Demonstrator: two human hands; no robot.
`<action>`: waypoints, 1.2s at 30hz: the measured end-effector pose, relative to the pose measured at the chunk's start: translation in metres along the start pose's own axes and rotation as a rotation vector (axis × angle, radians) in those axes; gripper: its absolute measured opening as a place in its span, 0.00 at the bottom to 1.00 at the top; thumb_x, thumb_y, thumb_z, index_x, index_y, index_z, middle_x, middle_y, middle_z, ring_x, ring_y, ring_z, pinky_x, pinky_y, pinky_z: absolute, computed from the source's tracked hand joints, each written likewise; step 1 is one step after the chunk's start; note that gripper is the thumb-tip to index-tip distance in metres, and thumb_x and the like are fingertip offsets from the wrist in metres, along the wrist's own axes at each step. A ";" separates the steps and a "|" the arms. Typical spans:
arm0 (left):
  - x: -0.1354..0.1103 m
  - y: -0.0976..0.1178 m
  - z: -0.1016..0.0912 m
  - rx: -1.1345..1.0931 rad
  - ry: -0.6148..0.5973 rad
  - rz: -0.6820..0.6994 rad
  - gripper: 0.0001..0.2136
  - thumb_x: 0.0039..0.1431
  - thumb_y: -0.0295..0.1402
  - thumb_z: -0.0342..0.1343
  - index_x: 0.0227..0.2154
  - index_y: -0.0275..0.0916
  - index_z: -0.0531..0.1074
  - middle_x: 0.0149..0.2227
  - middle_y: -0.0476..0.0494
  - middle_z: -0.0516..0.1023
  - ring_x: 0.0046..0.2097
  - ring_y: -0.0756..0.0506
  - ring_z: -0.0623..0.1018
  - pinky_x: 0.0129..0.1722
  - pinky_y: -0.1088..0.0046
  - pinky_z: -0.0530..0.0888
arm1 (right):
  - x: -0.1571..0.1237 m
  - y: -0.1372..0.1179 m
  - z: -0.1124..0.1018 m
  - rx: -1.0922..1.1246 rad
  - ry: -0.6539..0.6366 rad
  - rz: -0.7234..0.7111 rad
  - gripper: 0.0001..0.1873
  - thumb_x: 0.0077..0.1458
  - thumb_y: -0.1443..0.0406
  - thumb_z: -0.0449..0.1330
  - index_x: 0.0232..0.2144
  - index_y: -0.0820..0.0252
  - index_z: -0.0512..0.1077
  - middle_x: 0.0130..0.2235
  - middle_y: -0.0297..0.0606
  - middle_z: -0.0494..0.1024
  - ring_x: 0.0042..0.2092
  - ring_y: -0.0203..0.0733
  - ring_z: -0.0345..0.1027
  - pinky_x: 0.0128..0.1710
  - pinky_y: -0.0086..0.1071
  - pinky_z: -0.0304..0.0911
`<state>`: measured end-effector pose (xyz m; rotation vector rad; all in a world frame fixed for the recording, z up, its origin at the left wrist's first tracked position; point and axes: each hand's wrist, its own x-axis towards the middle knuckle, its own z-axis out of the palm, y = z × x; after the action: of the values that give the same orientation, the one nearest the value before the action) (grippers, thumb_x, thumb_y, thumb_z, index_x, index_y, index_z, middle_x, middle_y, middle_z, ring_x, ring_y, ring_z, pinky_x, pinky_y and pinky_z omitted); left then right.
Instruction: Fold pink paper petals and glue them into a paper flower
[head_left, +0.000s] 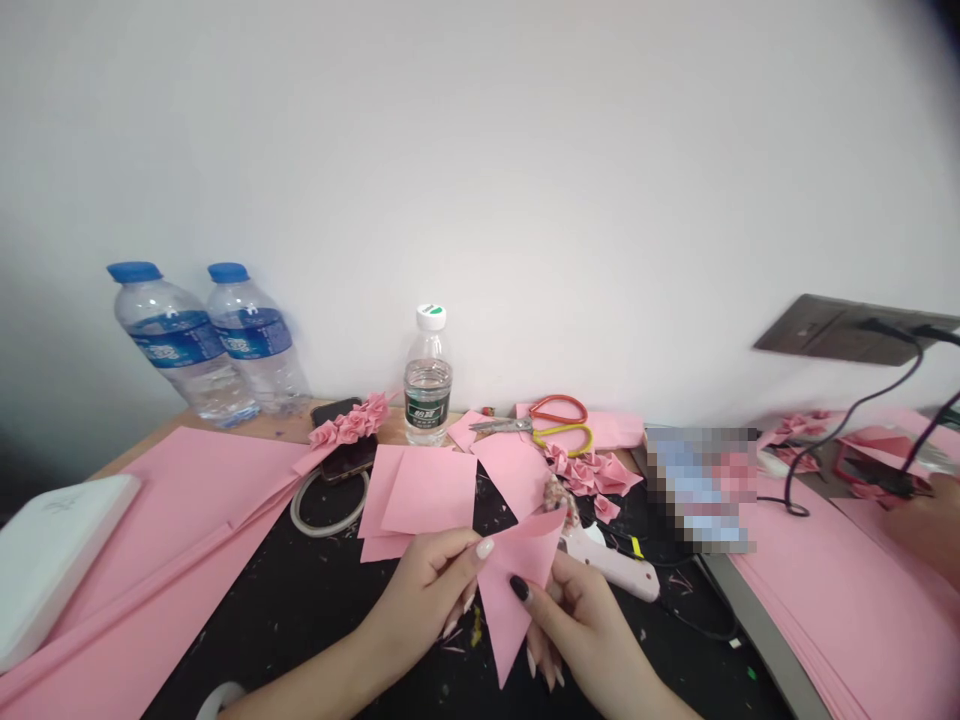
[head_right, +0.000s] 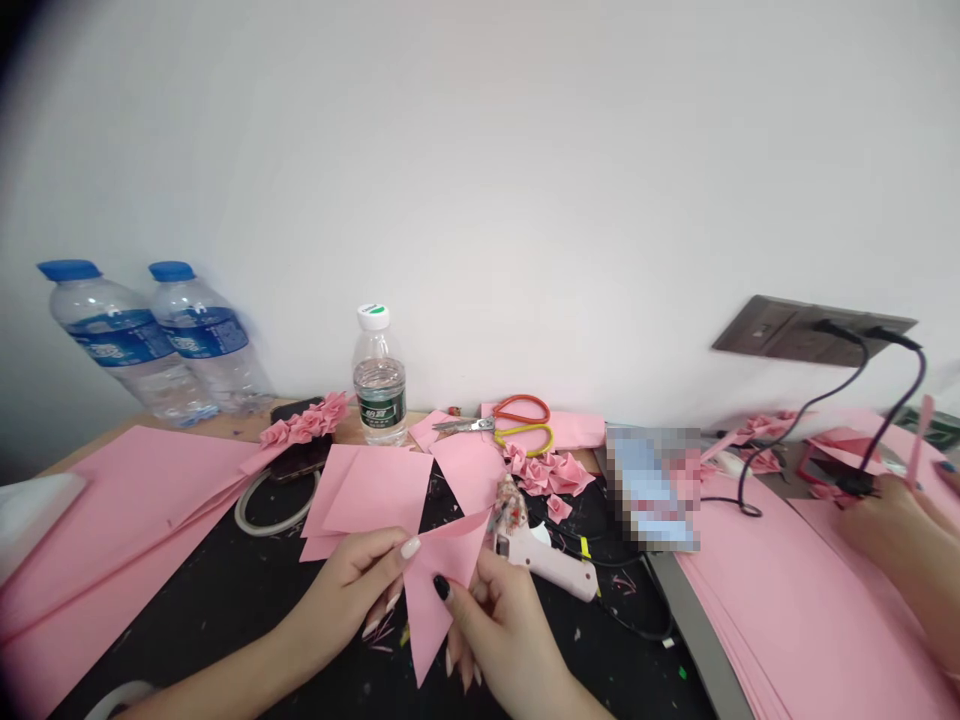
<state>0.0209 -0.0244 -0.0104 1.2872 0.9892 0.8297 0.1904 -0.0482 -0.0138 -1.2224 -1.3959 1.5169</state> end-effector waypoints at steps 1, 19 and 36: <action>0.000 0.000 0.000 0.010 -0.001 0.004 0.21 0.58 0.46 0.46 0.16 0.38 0.57 0.12 0.58 0.56 0.13 0.56 0.56 0.14 0.81 0.53 | 0.000 0.001 0.000 0.010 -0.004 -0.007 0.22 0.52 0.48 0.54 0.25 0.61 0.60 0.14 0.29 0.68 0.11 0.26 0.55 0.10 0.18 0.48; -0.001 -0.002 0.001 0.112 -0.057 0.037 0.15 0.60 0.41 0.46 0.23 0.36 0.65 0.12 0.54 0.67 0.14 0.53 0.67 0.18 0.81 0.62 | 0.001 -0.006 0.000 -0.094 0.041 -0.030 0.21 0.51 0.50 0.57 0.29 0.64 0.68 0.17 0.29 0.65 0.15 0.29 0.55 0.13 0.22 0.52; 0.000 0.000 0.003 0.065 -0.142 0.005 0.12 0.58 0.38 0.48 0.27 0.35 0.67 0.20 0.49 0.73 0.24 0.47 0.77 0.24 0.76 0.70 | 0.000 -0.007 -0.003 -0.134 0.051 -0.050 0.14 0.53 0.57 0.57 0.28 0.63 0.71 0.19 0.32 0.68 0.20 0.35 0.60 0.17 0.26 0.57</action>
<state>0.0234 -0.0256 -0.0101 1.3851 0.9054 0.7047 0.1922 -0.0463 -0.0066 -1.2881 -1.5035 1.3667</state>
